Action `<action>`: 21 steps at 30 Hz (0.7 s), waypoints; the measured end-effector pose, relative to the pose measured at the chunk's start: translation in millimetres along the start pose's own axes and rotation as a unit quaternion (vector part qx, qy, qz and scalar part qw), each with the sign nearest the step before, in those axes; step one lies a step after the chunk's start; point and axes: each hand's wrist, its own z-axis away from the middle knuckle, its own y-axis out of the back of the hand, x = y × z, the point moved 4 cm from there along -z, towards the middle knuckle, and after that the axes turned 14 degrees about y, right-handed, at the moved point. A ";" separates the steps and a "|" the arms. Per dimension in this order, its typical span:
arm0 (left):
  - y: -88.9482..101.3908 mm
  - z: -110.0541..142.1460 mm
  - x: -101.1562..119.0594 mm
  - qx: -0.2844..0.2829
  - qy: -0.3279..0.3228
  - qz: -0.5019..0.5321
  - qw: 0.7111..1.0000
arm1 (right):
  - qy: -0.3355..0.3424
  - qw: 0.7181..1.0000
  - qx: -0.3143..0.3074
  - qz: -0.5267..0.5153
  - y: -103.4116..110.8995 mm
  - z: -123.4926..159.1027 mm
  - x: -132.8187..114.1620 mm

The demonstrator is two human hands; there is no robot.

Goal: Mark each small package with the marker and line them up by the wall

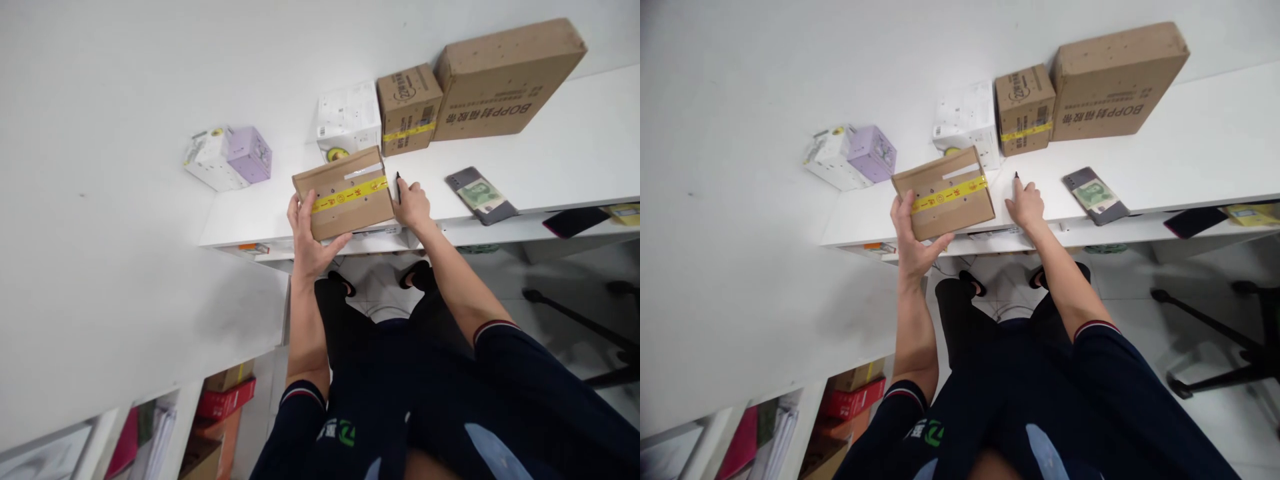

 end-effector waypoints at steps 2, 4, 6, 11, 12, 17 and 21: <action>-0.8 0.5 0.6 0.008 -0.009 0.001 1.000 | 0.016 0.999 -0.044 0.020 -4.0 -4.6 -0.2; -1.5 1.0 0.6 0.014 -0.009 0.004 1.000 | 0.025 0.999 -0.042 -0.012 -3.7 -6.3 2.1; -2.2 1.3 0.0 0.021 -0.002 0.006 1.000 | 0.006 0.993 0.011 -0.115 -1.2 -6.1 10.3; -3.4 0.1 0.4 0.032 0.013 0.003 0.999 | -0.075 0.797 0.146 -0.581 4.9 8.9 31.9; -3.5 -0.7 1.4 0.035 0.014 0.003 0.999 | -0.063 0.752 0.155 -0.638 9.7 12.6 30.5; -5.4 -6.9 10.8 0.063 0.014 0.003 0.998 | 0.052 0.690 0.252 -0.677 58.8 21.0 5.0; -8.9 -9.9 16.8 0.073 0.030 0.005 0.997 | 0.151 0.695 0.340 -0.615 102.2 17.9 -33.9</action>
